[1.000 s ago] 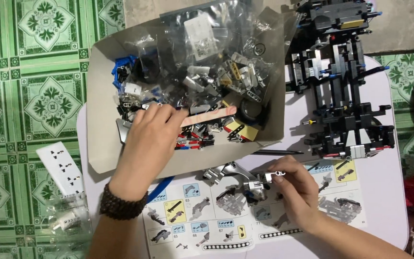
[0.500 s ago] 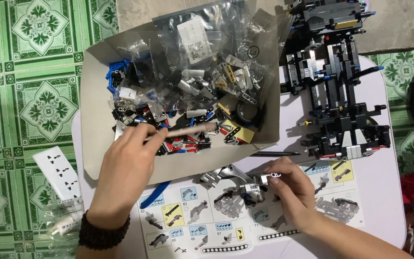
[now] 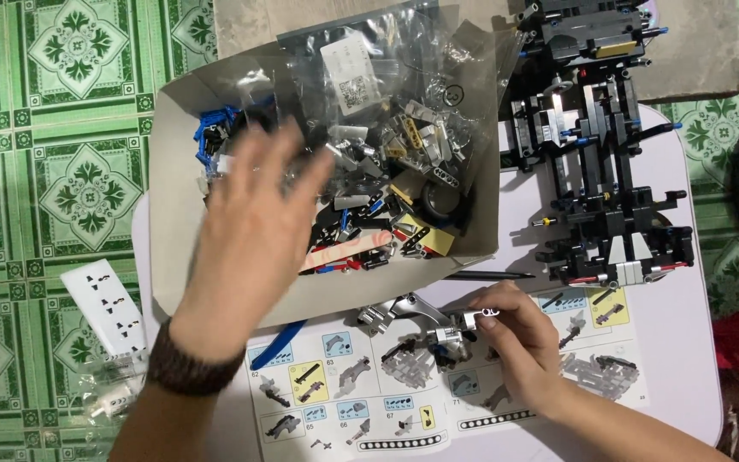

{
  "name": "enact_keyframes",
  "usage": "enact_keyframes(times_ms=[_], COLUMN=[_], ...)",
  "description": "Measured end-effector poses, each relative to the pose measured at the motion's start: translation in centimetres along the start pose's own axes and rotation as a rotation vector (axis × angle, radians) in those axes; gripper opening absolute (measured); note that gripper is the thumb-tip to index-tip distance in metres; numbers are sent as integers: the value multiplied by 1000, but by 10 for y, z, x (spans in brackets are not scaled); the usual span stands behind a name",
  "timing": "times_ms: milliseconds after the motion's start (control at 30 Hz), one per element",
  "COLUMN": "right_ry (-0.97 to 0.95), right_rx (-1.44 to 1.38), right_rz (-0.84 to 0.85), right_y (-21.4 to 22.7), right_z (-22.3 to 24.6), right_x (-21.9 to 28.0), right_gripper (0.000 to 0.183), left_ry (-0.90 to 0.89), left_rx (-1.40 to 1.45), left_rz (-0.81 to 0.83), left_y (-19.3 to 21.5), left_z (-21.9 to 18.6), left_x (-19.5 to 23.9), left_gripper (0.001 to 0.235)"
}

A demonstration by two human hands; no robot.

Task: The person assembles a Lego Technic model by connecting small grey and black pieces according to an instruction manual. They repeatedly reach into a box to retrieve parts, attach them to a growing sub-assembly, and occasionally open sealed plastic bags to access additional components.

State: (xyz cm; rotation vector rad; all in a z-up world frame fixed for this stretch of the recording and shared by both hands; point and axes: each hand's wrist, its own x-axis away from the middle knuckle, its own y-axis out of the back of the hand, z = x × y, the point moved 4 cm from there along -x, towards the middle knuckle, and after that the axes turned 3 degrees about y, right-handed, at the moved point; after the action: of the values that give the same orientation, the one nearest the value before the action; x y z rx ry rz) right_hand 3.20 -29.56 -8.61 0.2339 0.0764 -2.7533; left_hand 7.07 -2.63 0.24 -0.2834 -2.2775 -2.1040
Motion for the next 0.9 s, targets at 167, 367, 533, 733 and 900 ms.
enact_keyframes(times_ms=[167,367,533,733,900], right_ry=[3,19,12,-2,-7], right_rx=[-4,-6,-11,9,2], right_rz=[30,29,22,-1,0], right_y=[-1,-2,-2,-1,-2], right_z=[3,6,6,2,5], right_x=[-1,-1,0,3,2], right_gripper=[13,17,16,17,16], left_ry=[371,114,-74,-120,-172], left_rx=[536,672,693,1015,963], left_rz=[-270,-435,-582,-561,-521], left_y=[15,12,41,20,25], left_z=[34,39,31,25,41], left_x=[-30,-47,-51,-75,-71], left_gripper=[90,35,34,22,22])
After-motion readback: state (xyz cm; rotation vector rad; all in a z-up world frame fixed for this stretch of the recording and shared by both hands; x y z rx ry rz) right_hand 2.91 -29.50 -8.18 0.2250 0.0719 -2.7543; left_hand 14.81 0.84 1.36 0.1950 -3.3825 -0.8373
